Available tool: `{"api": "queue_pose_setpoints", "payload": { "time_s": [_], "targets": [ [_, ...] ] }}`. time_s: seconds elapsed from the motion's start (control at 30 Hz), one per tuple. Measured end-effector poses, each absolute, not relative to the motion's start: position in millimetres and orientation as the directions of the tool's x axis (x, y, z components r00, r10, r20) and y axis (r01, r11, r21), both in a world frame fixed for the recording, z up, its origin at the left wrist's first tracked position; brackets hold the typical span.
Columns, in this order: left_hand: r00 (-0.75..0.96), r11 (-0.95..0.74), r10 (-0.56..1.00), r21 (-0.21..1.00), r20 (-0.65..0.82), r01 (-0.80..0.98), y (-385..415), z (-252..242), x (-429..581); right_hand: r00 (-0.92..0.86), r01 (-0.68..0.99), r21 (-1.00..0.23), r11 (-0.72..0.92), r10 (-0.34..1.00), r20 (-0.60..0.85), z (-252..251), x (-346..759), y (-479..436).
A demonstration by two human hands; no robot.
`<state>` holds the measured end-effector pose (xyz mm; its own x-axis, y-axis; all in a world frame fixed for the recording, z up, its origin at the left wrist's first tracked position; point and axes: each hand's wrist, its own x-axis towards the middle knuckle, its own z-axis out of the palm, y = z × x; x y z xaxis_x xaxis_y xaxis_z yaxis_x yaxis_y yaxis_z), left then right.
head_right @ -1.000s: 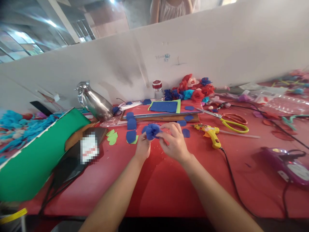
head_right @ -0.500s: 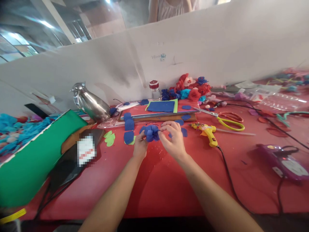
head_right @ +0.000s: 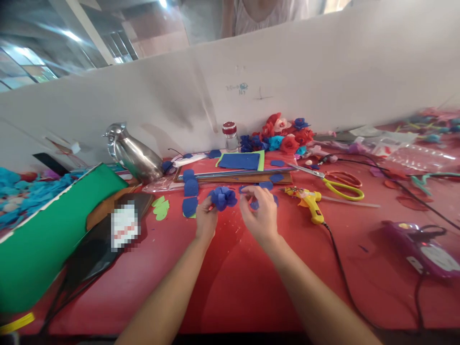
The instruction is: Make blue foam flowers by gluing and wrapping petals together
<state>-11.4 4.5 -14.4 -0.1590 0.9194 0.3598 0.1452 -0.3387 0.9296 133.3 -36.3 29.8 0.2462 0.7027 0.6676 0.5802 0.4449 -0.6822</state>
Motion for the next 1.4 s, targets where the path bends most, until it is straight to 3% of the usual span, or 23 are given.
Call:
{"api": "queue_pose_setpoints", "payload": {
  "time_s": [0.2,0.4,0.53,0.77,1.03,1.4],
  "targets": [
    [-0.104,-0.455,0.856,0.834,0.506,0.311,-4.9,-4.3,-11.0,0.082,0.815,-0.390,0.429,0.580,0.810,28.3,121.7,-45.4],
    [-0.006,-0.578,0.773,0.708,0.634,0.405,-10.0,-3.1,-7.6,0.047,0.855,-0.323,0.405,0.560,0.827,23.0,118.7,-44.5],
    [-0.032,-0.553,0.777,0.706,0.629,0.443,-7.8,-4.5,-7.5,-0.027,0.848,-0.254,0.465,0.516,0.856,25.6,122.3,-45.3],
    [-0.059,-0.488,0.820,0.749,0.569,0.447,-7.8,-3.8,-9.7,-0.016,0.834,-0.278,0.477,0.525,0.851,27.7,121.1,-46.2],
    [-0.005,-0.568,0.762,0.673,0.647,0.474,-9.4,-9.5,-8.1,-0.030,0.861,-0.284,0.422,0.599,0.800,24.0,123.3,-44.1],
    [0.050,-0.609,0.732,0.621,0.679,0.494,-12.3,-7.9,-9.6,0.069,0.841,-0.366,0.398,0.592,0.803,25.4,122.2,-42.9]
  ]
}}
